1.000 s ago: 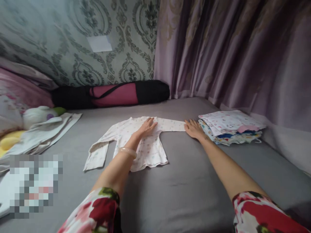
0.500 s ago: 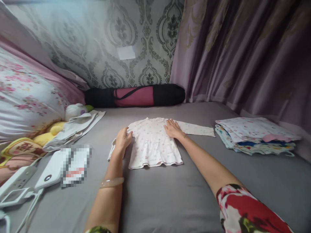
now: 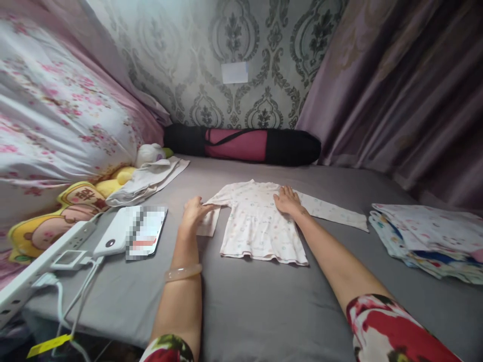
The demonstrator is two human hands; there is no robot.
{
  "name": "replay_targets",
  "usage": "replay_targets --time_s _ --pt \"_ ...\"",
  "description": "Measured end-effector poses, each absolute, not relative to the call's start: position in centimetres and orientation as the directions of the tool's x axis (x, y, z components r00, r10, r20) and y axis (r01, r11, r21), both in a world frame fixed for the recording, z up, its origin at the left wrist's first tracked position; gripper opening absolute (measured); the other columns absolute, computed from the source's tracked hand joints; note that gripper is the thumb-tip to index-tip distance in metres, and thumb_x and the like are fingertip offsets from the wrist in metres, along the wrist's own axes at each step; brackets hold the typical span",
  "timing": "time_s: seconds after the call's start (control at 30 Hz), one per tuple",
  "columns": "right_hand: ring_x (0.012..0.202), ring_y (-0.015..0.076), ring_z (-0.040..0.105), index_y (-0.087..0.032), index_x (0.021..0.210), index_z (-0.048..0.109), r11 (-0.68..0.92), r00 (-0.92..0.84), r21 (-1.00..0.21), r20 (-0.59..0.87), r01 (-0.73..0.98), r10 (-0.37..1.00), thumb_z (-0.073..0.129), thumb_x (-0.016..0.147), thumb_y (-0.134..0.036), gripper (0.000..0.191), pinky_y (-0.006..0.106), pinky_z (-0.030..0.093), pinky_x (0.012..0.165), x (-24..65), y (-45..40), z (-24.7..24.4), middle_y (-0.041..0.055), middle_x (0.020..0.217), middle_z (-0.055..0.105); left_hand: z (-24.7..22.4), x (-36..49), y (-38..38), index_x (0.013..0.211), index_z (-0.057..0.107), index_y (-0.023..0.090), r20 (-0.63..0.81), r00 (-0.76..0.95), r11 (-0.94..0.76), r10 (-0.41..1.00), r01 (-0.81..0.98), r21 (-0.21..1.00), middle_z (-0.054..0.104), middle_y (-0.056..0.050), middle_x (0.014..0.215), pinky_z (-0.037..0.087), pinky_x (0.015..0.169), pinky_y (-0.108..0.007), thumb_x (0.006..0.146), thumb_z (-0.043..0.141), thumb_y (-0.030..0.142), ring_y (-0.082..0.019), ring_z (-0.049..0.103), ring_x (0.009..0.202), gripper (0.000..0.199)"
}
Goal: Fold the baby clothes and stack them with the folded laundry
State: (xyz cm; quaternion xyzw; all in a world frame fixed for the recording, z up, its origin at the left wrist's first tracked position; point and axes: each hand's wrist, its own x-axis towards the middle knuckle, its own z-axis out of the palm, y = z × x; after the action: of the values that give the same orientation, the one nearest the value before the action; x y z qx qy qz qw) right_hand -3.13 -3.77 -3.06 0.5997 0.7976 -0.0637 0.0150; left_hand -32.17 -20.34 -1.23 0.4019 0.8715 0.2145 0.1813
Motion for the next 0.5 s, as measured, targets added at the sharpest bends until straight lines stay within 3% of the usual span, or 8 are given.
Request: replay_targets --time_s 0.1,0.23,0.37,0.5 --pt "0.148 0.0258 0.012 -0.003 0.151 0.024 0.350 -0.355 -0.082 -0.048 0.933 0.934 0.024 0.098 -0.033 0.061 0.043 0.009 0.119 -5.7 -4.6 -2.3 0.0163 0.160 0.019 0.1 -32.1 -20.9 0.116 0.053 0.016 -0.253 -0.607 0.634 0.753 0.569 0.523 0.068 -0.007 0.088 0.043 0.055 -0.023 0.071 0.070 0.056 -0.021 0.064 0.077 0.063" --pt "0.148 0.0222 0.009 -0.004 0.153 0.021 0.477 -0.496 -0.177 -0.084 0.861 0.864 0.020 0.099 -0.036 0.062 0.039 0.008 0.119 -10.2 -5.8 -2.2 0.0133 0.161 0.015 1.0 -32.1 -21.3 0.102 0.056 0.017 -0.303 -0.611 0.667 0.731 0.550 0.502 0.064 -0.001 0.073 0.037 0.049 -0.022 0.073 0.070 0.045 -0.017 0.061 0.066 0.043" --pt "0.149 0.0230 0.008 -0.005 0.153 0.020 0.469 -0.501 -0.224 -0.115 0.854 0.858 0.019 0.100 -0.040 0.064 0.041 0.008 0.119 -13.4 -5.6 -2.9 0.0128 0.162 0.012 0.9 -32.4 -21.4 0.099 0.055 0.018 -0.351 -0.587 0.677 0.729 0.547 0.492 0.065 0.000 0.076 0.038 0.050 -0.021 0.072 0.071 0.036 -0.015 0.061 0.065 0.036" --pt "0.148 0.0245 0.010 -0.005 0.152 0.023 0.420 -0.435 -0.210 -0.028 0.883 0.900 0.018 0.100 -0.040 0.063 0.045 0.005 0.119 -14.4 -4.9 -4.1 0.0119 0.161 0.017 0.8 -32.9 -21.5 0.099 0.054 0.019 -0.371 -0.574 0.681 0.730 0.568 0.463 0.067 -0.002 0.084 0.039 0.051 -0.021 0.071 0.071 0.038 -0.015 0.063 0.071 0.038"
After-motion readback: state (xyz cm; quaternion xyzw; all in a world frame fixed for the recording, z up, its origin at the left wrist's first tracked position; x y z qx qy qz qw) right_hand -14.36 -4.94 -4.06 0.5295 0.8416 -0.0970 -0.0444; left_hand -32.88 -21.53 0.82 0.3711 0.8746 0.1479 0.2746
